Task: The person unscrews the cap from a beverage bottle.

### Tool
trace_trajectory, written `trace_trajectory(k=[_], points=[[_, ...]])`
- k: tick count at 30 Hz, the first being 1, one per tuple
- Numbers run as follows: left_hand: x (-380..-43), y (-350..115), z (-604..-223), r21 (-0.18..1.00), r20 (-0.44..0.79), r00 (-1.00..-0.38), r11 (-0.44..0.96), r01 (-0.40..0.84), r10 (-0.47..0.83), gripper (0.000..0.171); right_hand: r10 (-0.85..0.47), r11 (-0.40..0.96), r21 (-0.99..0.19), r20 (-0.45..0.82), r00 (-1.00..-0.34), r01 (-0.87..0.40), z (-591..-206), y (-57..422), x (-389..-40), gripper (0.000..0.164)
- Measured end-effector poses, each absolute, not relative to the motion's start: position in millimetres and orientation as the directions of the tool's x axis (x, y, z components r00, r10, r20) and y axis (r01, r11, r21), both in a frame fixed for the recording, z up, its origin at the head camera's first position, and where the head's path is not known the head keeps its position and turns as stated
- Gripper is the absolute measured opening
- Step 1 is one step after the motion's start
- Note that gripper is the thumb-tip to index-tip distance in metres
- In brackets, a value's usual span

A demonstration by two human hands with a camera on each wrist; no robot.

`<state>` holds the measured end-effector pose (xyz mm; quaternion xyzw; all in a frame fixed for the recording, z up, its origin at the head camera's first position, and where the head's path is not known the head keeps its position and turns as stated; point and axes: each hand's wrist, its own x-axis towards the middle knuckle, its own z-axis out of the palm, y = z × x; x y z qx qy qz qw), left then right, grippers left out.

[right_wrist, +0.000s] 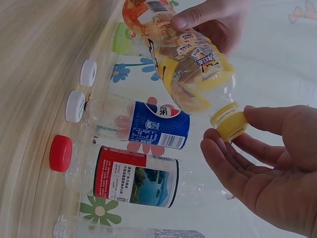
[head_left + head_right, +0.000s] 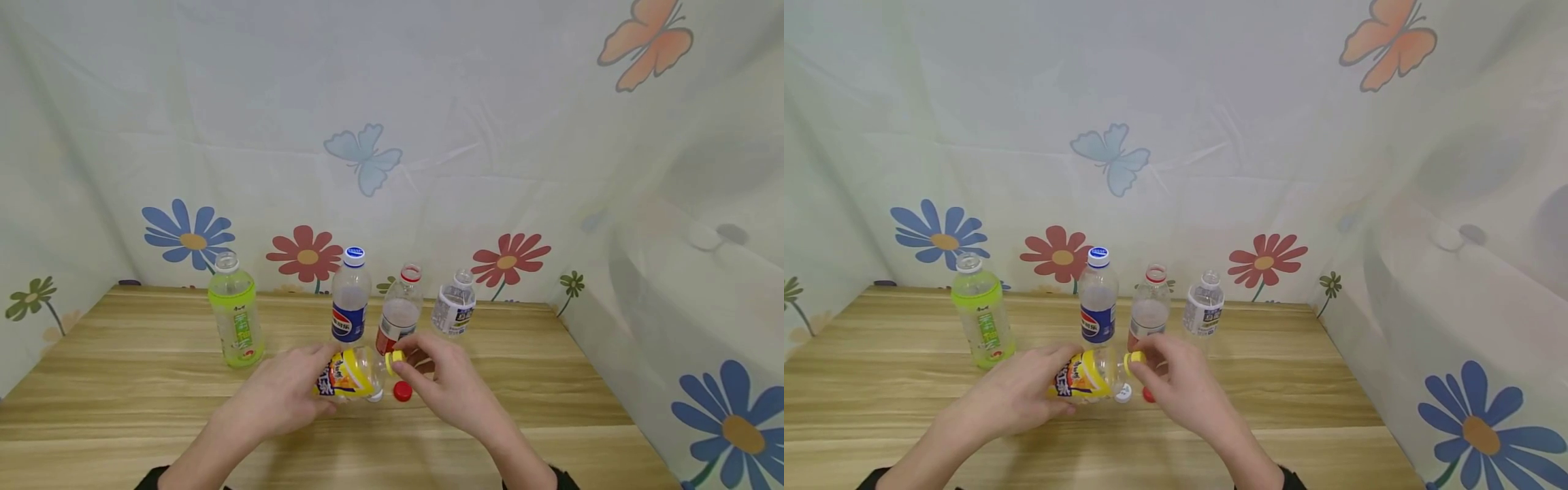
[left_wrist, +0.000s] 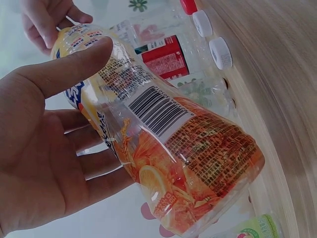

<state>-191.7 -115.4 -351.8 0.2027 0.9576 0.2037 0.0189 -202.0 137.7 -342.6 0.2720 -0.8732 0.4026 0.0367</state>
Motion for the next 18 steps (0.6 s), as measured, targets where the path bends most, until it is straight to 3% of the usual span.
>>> trace_trajectory(k=[18], points=[[-193.4, -118.0, -353.2, 0.413, 0.052, -0.929, 0.839, 0.355, 0.367, 0.073, -0.443, 0.497, -0.653, 0.375, -0.814, -0.571, -341.7, 139.5, -202.9, 0.023]])
